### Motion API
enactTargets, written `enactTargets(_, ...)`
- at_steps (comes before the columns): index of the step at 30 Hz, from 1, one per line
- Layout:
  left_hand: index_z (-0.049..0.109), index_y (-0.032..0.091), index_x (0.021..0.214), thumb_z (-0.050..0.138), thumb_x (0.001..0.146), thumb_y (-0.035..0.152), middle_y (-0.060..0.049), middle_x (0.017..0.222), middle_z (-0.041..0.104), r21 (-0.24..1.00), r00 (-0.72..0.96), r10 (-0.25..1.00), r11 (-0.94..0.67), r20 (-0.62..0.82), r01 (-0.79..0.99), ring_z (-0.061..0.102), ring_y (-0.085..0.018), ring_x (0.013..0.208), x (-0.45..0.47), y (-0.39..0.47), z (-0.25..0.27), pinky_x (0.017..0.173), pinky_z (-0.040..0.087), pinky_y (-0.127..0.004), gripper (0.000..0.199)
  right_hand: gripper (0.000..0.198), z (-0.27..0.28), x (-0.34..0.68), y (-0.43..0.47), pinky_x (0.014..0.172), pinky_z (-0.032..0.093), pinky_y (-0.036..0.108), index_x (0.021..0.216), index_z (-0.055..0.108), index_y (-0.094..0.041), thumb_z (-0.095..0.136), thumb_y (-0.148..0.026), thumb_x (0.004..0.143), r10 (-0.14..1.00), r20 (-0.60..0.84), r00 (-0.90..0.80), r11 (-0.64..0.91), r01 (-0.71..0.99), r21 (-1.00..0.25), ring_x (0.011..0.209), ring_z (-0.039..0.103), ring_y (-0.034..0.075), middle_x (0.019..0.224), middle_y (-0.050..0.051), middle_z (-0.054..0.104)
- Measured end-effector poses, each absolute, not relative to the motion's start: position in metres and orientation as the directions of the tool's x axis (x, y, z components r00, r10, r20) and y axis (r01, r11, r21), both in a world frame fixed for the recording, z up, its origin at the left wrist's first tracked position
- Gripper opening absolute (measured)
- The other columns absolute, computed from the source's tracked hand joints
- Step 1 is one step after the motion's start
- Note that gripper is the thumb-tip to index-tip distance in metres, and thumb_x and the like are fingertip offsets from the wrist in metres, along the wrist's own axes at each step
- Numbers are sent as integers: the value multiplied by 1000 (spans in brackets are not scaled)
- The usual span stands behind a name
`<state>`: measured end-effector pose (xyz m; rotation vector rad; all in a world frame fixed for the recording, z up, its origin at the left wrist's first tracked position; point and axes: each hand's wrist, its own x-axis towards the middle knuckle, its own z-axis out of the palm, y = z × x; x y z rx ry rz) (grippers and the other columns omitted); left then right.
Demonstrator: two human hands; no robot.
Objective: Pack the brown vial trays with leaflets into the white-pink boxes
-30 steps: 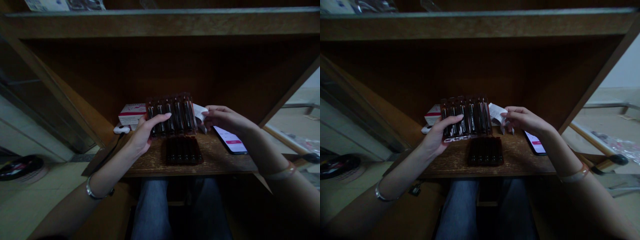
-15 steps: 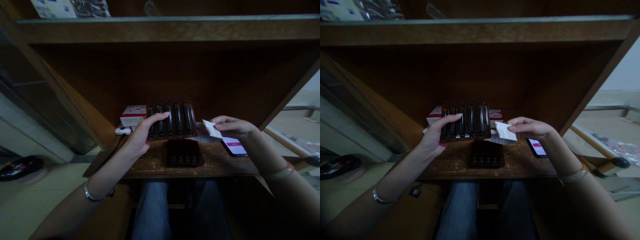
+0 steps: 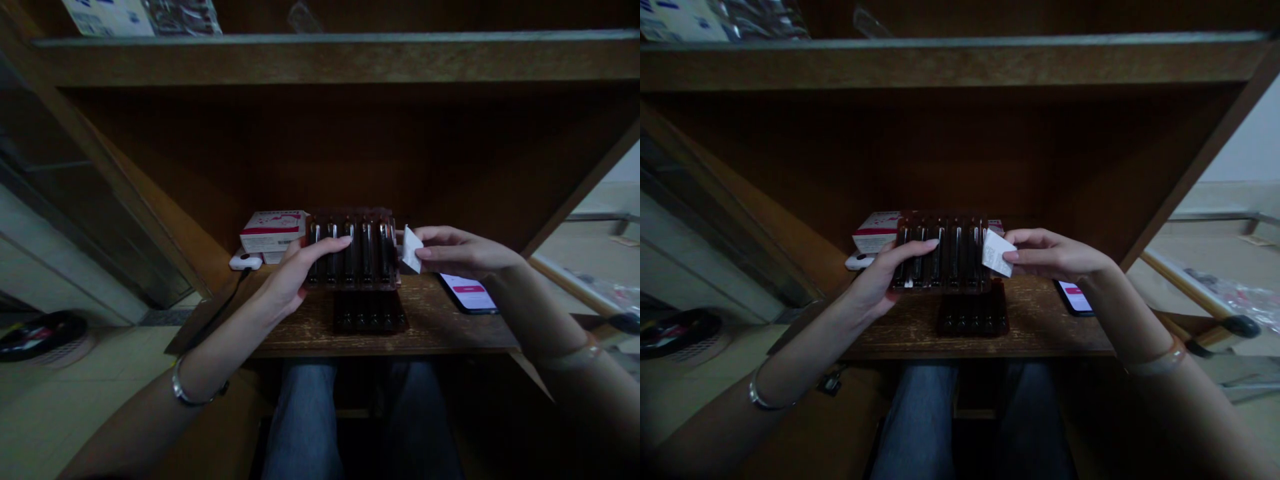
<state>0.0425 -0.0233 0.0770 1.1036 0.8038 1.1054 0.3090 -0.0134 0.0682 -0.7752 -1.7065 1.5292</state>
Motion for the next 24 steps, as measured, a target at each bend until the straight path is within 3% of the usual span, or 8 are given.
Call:
enactTargets(6, 76, 18, 93, 86, 69, 29, -3, 96, 80, 947, 282, 959, 57, 37, -317, 72, -16, 80, 51, -26, 69, 72, 56, -24, 28, 12, 79, 273, -34, 73, 51, 23, 89, 75, -22, 78, -32, 83, 832, 300, -466, 346, 14, -938, 80, 62, 12, 89, 0, 67)
enactTargets(8, 76, 18, 95, 85, 70, 31, -3, 93, 80, 943, 247, 968, 50, 35, -329, 71, -16, 77, 52, -27, 69, 69, 56, -24, 30, 30, 77, 261, -39, 76, 54, 26, 104, 72, -25, 83, -29, 76, 849, 380, -367, 401, -20, -916, 90, 64, 15, 107, 2, 67)
enactTargets(10, 75, 18, 99, 84, 71, 33, -4, 94, 79, 938, 220, 974, 30, 50, -347, 72, -17, 78, 53, -29, 71, 69, 57, -24, 33, 63, 72, 252, -39, 82, 57, 32, 124, 62, -32, 89, -25, 67, 863, 447, -237, 434, -107, -894, 102, 65, 20, 130, 2, 61)
enactTargets(12, 74, 17, 103, 84, 72, 35, -6, 99, 79, 931, 204, 976, 9, 70, -364, 74, -19, 85, 54, -31, 73, 74, 58, -26, 37, 82, 66, 244, -38, 85, 58, 35, 132, 53, -35, 92, -25, 61, 894, 437, -98, 416, -177, -892, 104, 66, 21, 135, 4, 59)
enactTargets(14, 73, 16, 106, 83, 73, 37, -7, 104, 79, 927, 192, 977, -11, 90, -375, 74, -23, 94, 55, -32, 74, 80, 59, -28, 40, 75, 59, 239, -35, 85, 58, 36, 127, 56, -28, 93, -29, 61, 931, 365, -16, 353, -214, -911, 97, 68, 20, 122, 5, 66)
enactTargets(17, 72, 16, 107, 82, 74, 38, -8, 108, 78, 917, 181, 978, -21, 100, -398, 73, -27, 102, 57, -34, 74, 85, 59, -32, 41, 52, 53, 234, -34, 86, 57, 33, 111, 64, -20, 89, -34, 68, 952, 303, -35, 285, -255, -924, 90, 69, 17, 105, 6, 72)
enactTargets(20, 71, 17, 110, 80, 77, 39, -8, 110, 78, 900, 190, 978, 1, 91, -436, 72, -28, 105, 58, -35, 73, 89, 58, -35, 40, 38, 49, 229, -36, 84, 57, 30, 107, 67, -20, 83, -39, 77, 946, 315, -78, 284, -270, -920, 89, 69, 15, 102, 4, 75)
enactTargets(24, 71, 18, 110, 77, 79, 39, -8, 111, 77, 891, 204, 975, 10, 93, -455, 71, -28, 108, 58, -37, 75, 94, 58, -36, 38, 35, 48, 225, -39, 80, 58, 31, 109, 65, -21, 76, -43, 83, 941, 335, -57, 314, -228, -922, 88, 69, 16, 103, 5, 75)
